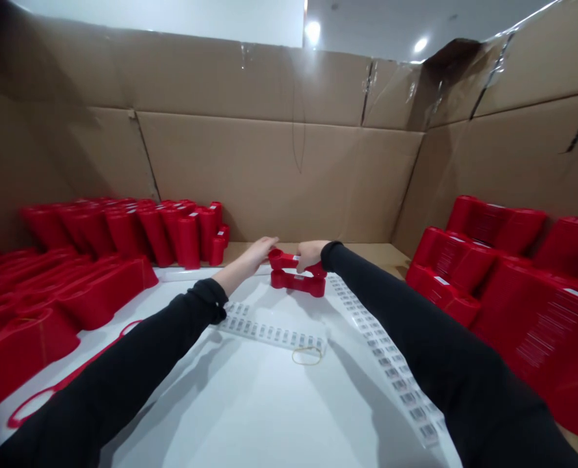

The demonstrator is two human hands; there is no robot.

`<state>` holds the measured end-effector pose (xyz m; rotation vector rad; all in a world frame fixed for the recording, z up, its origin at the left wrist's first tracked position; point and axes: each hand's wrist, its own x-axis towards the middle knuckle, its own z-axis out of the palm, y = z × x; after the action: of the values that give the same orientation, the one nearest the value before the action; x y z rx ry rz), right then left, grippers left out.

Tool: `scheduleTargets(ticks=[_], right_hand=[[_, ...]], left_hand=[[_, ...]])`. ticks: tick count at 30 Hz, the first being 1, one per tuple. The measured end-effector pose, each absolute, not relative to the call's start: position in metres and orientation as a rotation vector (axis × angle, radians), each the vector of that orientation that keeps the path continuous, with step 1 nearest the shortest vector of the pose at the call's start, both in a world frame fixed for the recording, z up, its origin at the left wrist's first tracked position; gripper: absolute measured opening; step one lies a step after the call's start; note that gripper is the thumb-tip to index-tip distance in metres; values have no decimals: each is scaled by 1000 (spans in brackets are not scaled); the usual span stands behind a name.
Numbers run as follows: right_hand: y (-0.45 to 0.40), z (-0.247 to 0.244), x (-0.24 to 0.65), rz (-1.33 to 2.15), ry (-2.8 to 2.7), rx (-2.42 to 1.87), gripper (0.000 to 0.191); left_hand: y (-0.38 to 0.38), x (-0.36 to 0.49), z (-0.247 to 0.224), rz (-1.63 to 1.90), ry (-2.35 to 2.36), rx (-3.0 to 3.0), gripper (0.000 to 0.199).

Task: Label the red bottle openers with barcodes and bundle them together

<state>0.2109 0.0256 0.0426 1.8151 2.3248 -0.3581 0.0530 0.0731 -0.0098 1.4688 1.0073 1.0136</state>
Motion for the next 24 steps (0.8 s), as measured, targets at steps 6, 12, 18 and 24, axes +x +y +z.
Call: scheduleTargets(ticks=[6, 12, 18, 24], right_hand=[[41, 28, 208, -486, 2221, 1842, 39], [39, 24, 215, -575, 2185, 1859, 42], [13, 38, 236, -377, 2475, 2005, 50], [-44, 27, 242, -104, 2721, 2161, 27]], left_hand=[[86, 69, -40, 1048, 1008, 1441, 6], [81, 75, -50, 1057, 1015, 1452, 12], [83, 79, -54, 1062, 1013, 1458, 9], [78, 82, -57, 1099, 1003, 1441, 9]])
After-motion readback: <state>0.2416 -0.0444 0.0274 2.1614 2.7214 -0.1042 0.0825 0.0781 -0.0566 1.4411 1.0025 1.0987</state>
